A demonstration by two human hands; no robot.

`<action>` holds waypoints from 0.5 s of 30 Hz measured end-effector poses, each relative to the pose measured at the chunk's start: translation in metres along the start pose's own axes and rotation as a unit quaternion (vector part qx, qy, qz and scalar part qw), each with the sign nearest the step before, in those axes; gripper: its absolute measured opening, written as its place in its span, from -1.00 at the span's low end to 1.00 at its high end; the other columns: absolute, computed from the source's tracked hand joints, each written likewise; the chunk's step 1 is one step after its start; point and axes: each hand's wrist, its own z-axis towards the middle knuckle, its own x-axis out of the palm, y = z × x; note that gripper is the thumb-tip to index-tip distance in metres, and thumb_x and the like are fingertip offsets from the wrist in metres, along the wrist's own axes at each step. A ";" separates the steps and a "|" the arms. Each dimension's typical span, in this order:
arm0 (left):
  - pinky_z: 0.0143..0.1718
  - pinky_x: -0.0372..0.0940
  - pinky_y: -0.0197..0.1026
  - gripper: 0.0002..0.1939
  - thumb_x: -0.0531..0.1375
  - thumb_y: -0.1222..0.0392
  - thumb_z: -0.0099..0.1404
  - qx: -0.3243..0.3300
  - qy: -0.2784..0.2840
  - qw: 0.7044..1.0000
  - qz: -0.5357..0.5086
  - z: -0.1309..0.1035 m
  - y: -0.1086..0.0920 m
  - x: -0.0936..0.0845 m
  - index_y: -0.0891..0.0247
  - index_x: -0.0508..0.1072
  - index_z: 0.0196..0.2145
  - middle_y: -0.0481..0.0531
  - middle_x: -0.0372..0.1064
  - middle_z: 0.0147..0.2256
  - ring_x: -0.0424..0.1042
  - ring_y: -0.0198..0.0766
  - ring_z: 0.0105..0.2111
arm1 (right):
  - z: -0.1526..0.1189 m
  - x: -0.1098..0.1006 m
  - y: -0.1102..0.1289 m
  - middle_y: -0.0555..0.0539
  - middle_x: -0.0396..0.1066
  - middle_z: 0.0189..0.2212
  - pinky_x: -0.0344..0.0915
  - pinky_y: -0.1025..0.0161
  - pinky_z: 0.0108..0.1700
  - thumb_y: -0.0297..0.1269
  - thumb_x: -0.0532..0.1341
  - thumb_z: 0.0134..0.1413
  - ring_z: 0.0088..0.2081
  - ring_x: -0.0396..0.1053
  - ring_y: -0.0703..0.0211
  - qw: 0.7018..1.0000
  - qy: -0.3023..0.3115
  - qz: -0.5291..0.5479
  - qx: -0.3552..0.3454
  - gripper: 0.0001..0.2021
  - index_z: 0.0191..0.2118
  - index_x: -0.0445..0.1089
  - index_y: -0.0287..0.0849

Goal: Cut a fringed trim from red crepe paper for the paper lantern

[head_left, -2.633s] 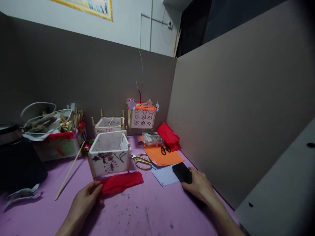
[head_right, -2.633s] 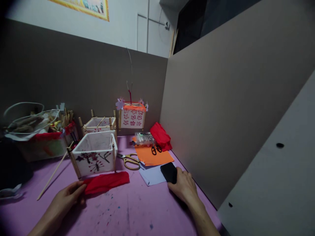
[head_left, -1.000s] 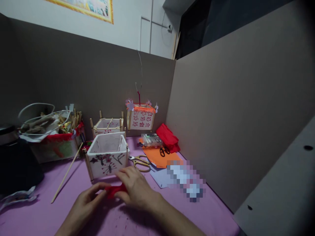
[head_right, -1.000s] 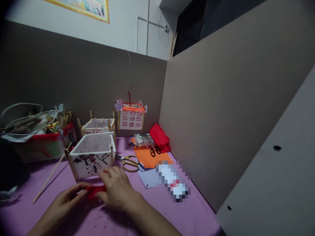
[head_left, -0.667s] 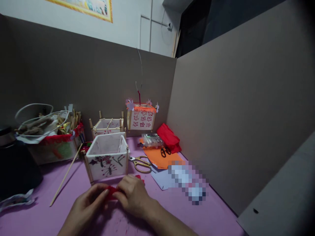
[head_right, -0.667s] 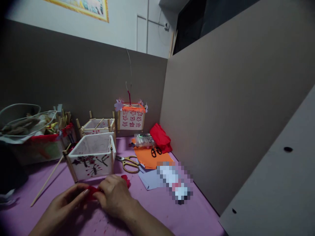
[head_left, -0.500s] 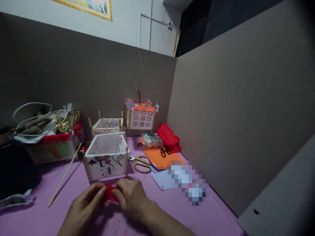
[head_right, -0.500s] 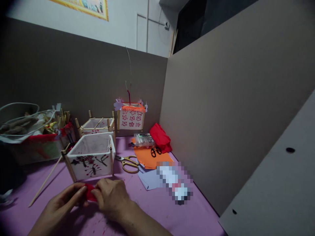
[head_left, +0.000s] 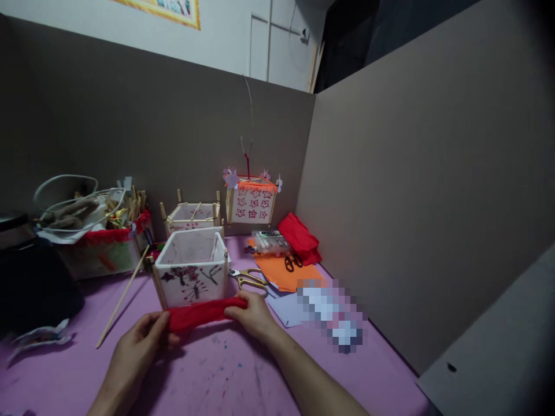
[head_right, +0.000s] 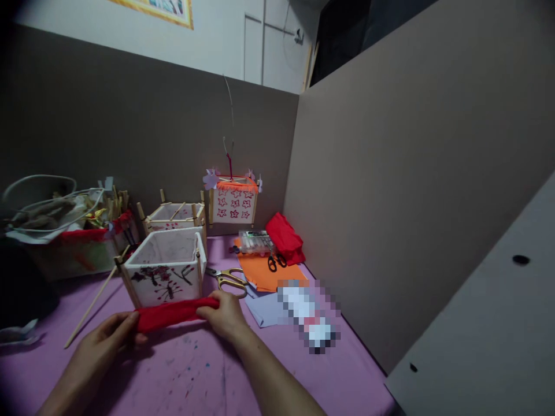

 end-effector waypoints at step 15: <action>-0.63 0.10 -0.29 -0.56 0.18 -0.14 0.08 0.079 -0.050 0.990 0.109 -0.005 -0.006 -0.003 0.25 0.38 -0.21 -0.11 0.37 -0.64 0.21 -0.34 -0.73 | -0.002 0.005 0.008 0.11 0.29 -0.60 0.12 0.35 -0.43 -0.41 0.23 -0.24 -0.52 0.20 0.30 0.989 -0.016 0.142 -0.048 -0.90 -0.45 0.36 -0.19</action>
